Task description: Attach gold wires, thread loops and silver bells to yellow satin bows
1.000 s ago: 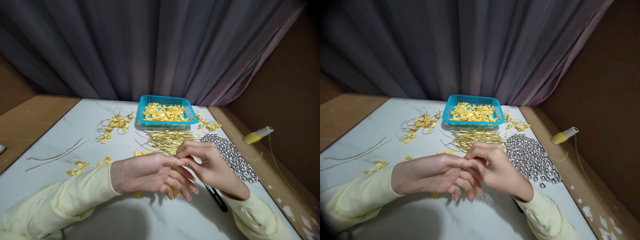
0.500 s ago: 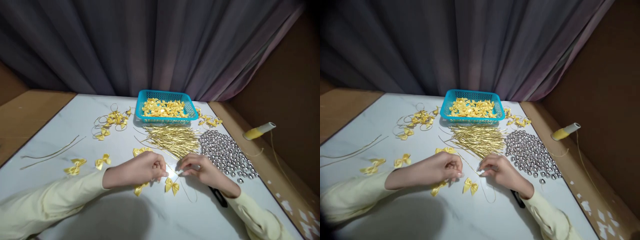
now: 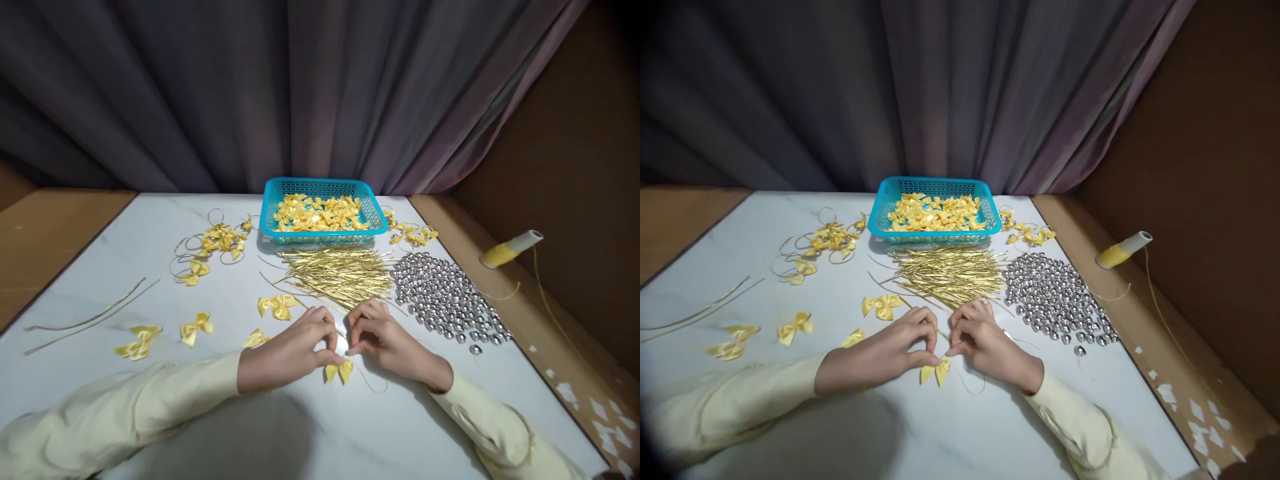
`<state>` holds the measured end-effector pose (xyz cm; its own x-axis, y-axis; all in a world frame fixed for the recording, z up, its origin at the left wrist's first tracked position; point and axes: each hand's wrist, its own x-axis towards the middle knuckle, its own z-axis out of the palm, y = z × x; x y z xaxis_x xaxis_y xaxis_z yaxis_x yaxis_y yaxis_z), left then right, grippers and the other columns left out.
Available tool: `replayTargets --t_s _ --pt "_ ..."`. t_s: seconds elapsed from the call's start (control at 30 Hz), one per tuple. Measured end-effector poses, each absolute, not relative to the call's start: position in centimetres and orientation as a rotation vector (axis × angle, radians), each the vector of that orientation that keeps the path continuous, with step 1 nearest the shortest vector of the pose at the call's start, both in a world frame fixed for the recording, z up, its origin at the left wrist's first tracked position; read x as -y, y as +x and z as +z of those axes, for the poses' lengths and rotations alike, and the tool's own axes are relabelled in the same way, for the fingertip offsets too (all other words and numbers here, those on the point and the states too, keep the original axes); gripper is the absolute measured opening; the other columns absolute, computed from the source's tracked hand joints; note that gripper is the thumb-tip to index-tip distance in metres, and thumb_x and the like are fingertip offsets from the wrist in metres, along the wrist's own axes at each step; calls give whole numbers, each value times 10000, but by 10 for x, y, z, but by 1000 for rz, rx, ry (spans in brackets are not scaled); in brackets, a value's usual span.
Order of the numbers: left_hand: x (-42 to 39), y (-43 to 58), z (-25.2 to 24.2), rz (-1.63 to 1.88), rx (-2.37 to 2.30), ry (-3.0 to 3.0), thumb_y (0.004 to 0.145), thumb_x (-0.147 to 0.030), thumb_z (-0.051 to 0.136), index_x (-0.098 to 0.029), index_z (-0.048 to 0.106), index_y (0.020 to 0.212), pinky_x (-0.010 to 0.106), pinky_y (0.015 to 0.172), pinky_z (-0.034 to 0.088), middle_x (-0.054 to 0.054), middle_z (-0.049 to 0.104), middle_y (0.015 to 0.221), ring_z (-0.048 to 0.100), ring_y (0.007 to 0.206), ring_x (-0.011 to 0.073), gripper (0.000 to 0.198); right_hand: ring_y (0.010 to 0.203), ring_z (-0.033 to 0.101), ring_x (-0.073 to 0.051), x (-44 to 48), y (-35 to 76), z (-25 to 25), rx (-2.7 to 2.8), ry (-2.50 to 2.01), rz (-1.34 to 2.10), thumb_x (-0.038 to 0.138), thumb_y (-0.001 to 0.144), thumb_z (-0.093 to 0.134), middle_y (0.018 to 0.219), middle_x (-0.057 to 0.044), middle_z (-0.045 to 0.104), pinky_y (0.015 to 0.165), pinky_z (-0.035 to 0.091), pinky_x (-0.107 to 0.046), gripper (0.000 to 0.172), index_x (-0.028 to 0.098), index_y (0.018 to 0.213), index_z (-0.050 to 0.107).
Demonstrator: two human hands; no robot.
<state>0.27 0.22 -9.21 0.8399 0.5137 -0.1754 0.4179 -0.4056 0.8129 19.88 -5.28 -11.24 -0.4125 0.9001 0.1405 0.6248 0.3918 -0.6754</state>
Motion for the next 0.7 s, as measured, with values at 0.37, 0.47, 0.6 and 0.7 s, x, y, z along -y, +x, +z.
replayTargets --t_s 0.37,0.47,0.6,0.7 --pt "-1 -2 -92 98 -725 2124 752 -355 644 -197 538 793 299 844 340 11 456 953 406 982 197 194 960 451 -192 57 202 -110 2252 -1251 714 274 822 591 985 -45 546 823 346 -362 78 220 875 603" --pt "-1 -1 -96 120 -705 2135 794 -300 602 -188 521 747 290 838 334 10 473 933 415 964 188 145 972 448 -198 58 202 -109 2303 -1269 741 321 798 617 996 -49 545 821 347 -362 124 213 855 600" --pt "-5 -1 -94 152 -666 2143 824 -308 556 -184 518 739 267 764 347 6 500 852 450 871 170 155 956 468 -190 59 202 -106 2287 -1254 796 331 802 614 954 -46 589 811 349 -352 148 198 861 587" --pt "-9 -1 -87 169 -663 2178 827 -324 546 -180 522 730 263 725 344 5 522 804 462 830 170 175 912 494 -177 59 201 -102 2243 -1236 865 317 832 580 888 -38 621 799 347 -349 138 189 883 592"
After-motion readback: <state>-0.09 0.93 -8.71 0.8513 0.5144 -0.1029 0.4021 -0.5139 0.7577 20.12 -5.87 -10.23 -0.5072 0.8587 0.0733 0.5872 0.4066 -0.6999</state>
